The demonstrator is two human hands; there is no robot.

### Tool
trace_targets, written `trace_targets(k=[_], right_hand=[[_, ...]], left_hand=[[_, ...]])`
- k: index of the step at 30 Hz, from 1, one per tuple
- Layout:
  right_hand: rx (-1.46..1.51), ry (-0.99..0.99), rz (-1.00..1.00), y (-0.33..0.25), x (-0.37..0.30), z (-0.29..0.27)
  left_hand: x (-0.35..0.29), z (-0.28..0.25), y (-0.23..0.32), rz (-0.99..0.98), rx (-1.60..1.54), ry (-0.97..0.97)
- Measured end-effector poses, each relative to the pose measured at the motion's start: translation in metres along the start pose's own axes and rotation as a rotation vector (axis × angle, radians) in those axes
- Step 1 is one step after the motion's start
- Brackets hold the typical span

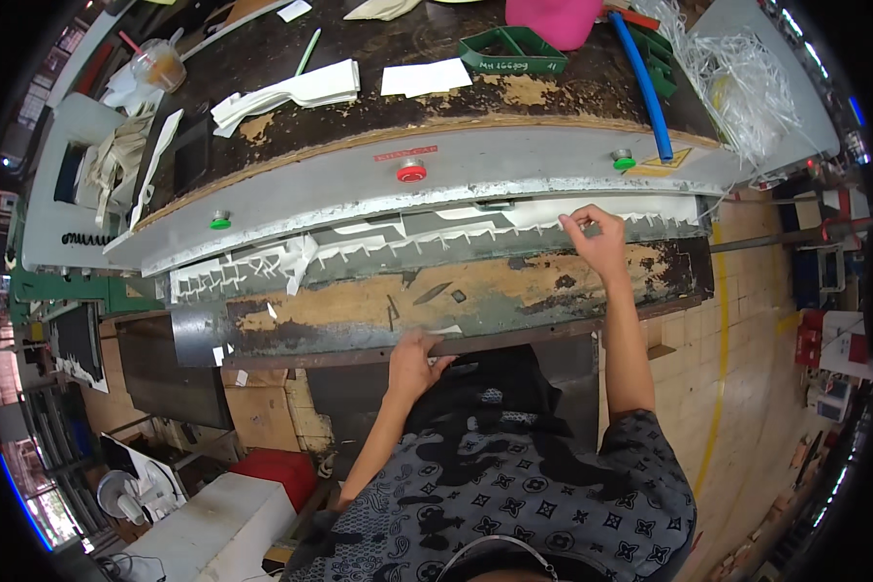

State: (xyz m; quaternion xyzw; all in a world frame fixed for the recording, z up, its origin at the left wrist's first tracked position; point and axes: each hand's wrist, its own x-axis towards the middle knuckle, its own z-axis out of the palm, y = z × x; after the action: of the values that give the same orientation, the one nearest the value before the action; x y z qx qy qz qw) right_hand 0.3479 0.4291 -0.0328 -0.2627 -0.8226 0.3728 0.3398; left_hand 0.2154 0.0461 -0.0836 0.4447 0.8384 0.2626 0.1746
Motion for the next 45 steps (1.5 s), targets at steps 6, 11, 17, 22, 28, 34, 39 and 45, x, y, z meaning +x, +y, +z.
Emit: trace_targets(k=[6,11,17,22,28,34,39,45], right_hand=[[-0.074,-0.209,-0.086,-0.022,-0.021,0.012],[-0.038,-0.225,-0.023,0.005,-0.023,0.059],[-0.078,-0.121,-0.089,0.037,0.002,0.111],[-0.183,-0.130,-0.152,0.064,0.000,0.131],[-0.207,-0.074,-0.087,0.071,-0.004,0.144],[-0.219,-0.066,-0.064,0.068,-0.004,0.142],[-0.163,-0.054,-0.067,0.061,-0.004,0.136],[0.011,-0.082,0.036,0.048,0.013,0.065]], left_hand=[[-0.002,0.003,-0.009,0.066,-0.011,0.045],[0.013,-0.018,-0.011,0.017,-0.111,-0.113],[0.137,-0.039,-0.045,-0.007,-0.055,0.370],[0.209,-0.029,-0.080,0.065,-0.046,0.484],[0.215,-0.004,-0.097,0.009,-0.010,0.507],[0.214,-0.007,-0.094,0.004,-0.016,0.482],[0.199,-0.014,-0.079,0.062,-0.068,0.588],[0.083,-0.014,-0.056,0.017,-0.261,0.165]])
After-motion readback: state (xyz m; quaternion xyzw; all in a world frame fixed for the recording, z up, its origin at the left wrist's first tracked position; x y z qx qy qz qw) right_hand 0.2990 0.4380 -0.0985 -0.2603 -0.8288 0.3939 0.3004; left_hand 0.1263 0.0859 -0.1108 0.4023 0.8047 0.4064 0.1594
